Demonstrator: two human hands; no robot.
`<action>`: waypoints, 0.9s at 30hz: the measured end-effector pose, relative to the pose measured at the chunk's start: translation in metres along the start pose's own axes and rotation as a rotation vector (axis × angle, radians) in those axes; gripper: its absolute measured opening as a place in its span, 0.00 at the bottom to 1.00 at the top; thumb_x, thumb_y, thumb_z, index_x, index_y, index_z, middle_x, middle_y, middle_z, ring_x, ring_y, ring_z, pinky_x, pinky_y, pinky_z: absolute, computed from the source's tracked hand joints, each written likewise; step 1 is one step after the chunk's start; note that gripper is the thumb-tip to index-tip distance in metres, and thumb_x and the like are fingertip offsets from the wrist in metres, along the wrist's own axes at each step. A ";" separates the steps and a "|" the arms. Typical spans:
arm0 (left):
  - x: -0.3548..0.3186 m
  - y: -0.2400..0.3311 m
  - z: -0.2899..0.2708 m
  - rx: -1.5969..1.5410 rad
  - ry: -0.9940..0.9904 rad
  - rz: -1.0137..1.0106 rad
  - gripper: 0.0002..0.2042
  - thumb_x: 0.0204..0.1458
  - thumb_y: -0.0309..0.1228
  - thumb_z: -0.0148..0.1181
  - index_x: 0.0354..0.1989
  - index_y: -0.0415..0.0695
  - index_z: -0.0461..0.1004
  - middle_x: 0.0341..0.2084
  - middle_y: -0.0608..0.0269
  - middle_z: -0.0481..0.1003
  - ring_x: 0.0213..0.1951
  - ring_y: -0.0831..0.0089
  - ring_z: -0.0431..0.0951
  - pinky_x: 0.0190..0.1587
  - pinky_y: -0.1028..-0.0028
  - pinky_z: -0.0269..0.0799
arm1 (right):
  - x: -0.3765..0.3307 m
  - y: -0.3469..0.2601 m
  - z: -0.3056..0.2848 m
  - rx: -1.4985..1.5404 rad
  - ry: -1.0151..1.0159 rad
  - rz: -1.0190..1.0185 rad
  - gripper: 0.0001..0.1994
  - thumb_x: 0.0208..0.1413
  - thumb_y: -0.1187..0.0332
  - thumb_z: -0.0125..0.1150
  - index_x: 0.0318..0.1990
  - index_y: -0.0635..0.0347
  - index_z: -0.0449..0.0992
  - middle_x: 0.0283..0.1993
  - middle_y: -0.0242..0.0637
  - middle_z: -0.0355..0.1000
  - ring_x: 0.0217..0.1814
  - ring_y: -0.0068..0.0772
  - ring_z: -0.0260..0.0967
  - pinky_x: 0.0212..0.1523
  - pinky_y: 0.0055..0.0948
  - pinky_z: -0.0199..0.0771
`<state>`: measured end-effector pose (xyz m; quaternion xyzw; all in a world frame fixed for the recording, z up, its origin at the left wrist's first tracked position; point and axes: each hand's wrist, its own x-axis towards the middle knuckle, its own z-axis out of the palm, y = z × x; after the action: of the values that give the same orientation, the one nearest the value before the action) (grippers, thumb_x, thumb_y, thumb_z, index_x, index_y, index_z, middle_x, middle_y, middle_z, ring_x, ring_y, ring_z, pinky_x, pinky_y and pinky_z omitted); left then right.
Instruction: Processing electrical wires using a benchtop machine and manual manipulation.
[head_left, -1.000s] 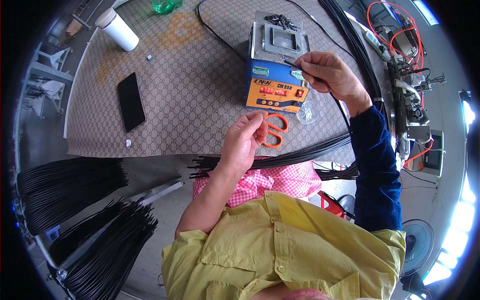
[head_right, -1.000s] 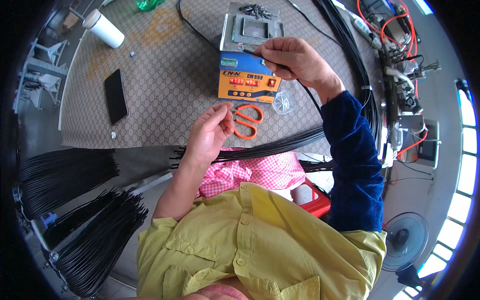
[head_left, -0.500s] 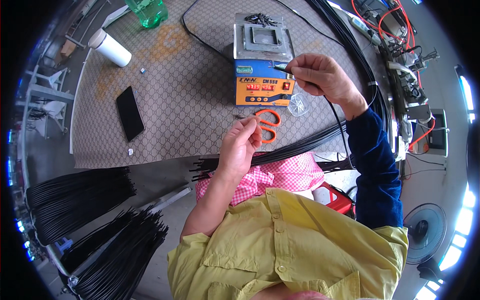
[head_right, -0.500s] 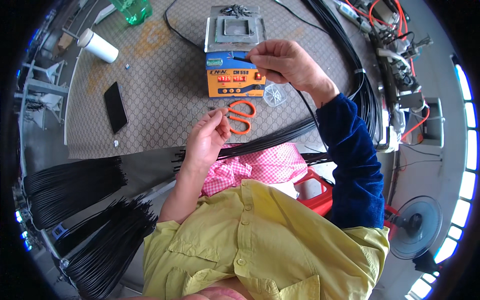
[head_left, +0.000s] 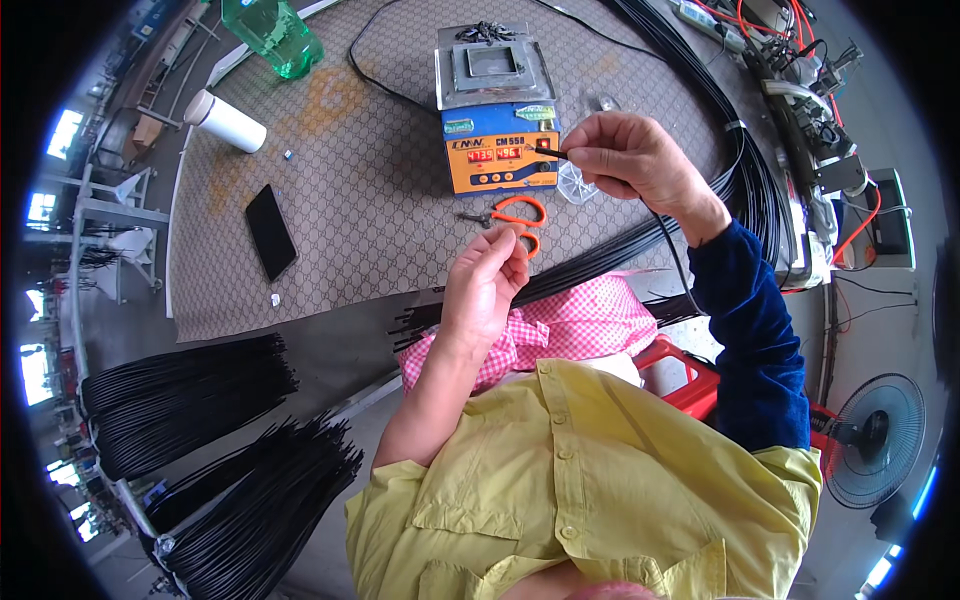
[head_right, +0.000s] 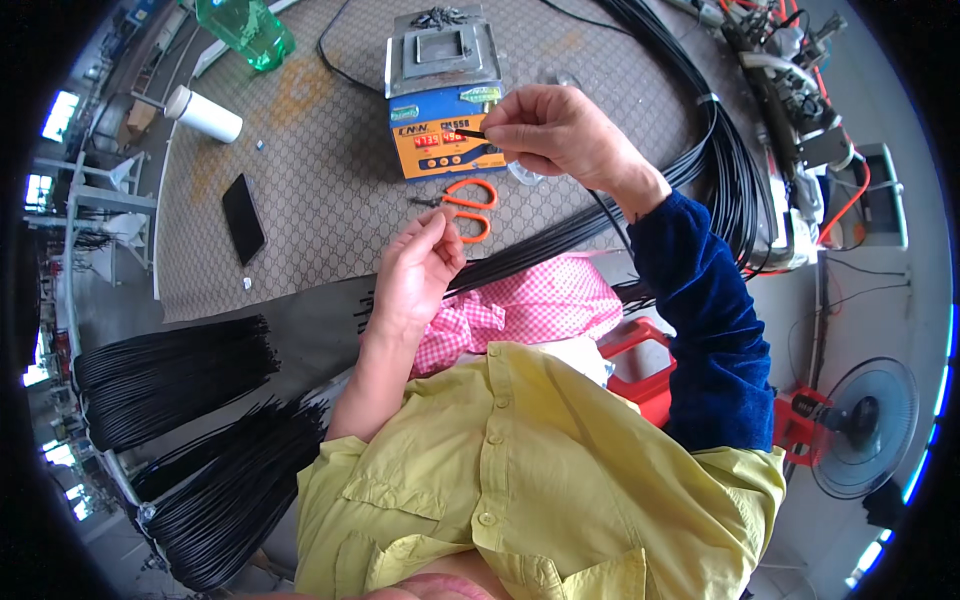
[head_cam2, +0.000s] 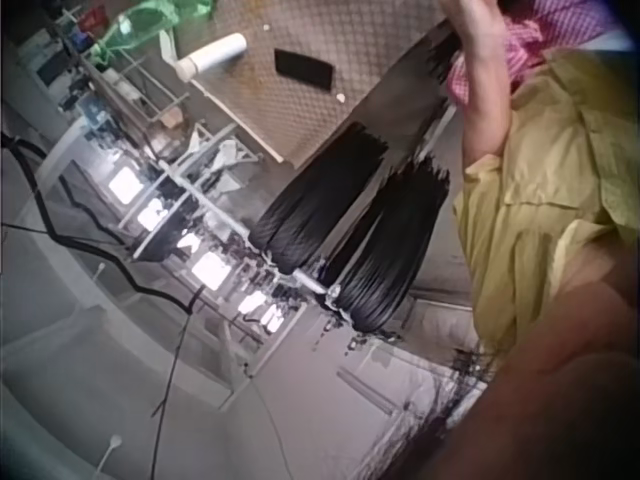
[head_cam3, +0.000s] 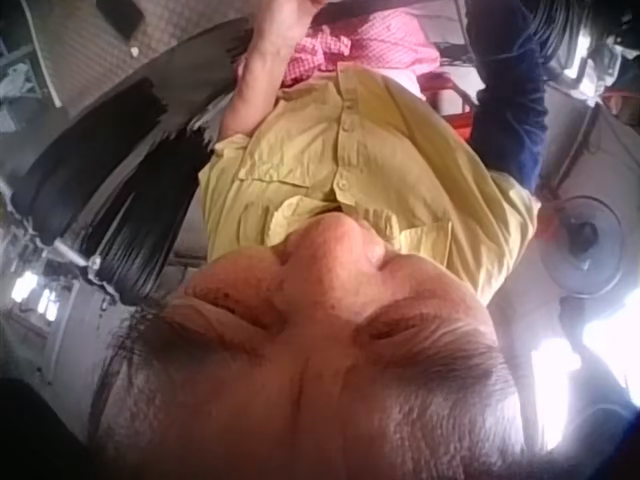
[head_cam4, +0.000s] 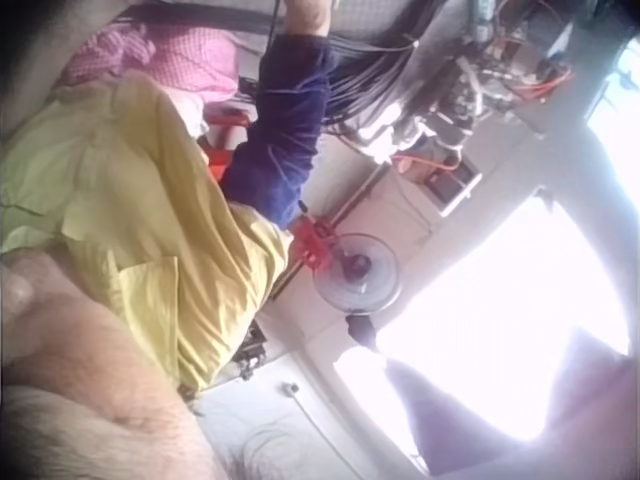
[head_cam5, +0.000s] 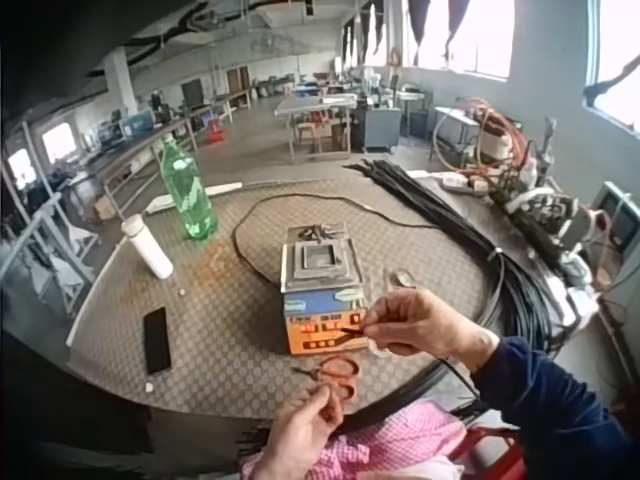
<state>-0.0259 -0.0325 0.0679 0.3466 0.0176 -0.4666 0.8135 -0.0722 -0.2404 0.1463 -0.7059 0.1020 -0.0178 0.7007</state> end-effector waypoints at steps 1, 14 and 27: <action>-0.001 -0.001 0.004 0.005 0.011 0.002 0.07 0.52 0.29 0.50 0.35 0.40 0.69 0.21 0.68 0.69 0.22 0.82 0.67 0.27 0.84 0.63 | -0.002 0.001 0.000 0.015 -0.003 -0.002 0.05 0.50 0.74 0.55 0.34 0.66 0.71 0.20 0.28 0.65 0.14 0.08 0.54 0.11 0.08 0.49; -0.012 -0.013 0.007 0.054 0.040 -0.029 0.08 0.52 0.30 0.50 0.36 0.39 0.69 0.21 0.68 0.69 0.23 0.82 0.67 0.27 0.84 0.63 | -0.052 0.025 -0.015 -0.062 -0.029 0.072 0.06 0.48 0.76 0.55 0.35 0.67 0.70 0.20 0.30 0.66 0.14 0.13 0.58 0.12 0.13 0.54; -0.028 -0.088 -0.098 -0.058 0.335 -0.480 0.07 0.51 0.30 0.51 0.35 0.41 0.70 0.25 0.64 0.72 0.27 0.74 0.71 0.31 0.75 0.67 | -0.229 0.302 -0.091 -1.204 0.175 0.465 0.10 0.40 0.65 0.56 0.27 0.63 0.73 0.23 0.46 0.69 0.28 0.47 0.69 0.29 0.37 0.69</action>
<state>-0.0809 0.0168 -0.0453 0.3811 0.2466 -0.5815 0.6752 -0.3476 -0.2906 -0.1252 -0.9306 0.3008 0.1371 0.1573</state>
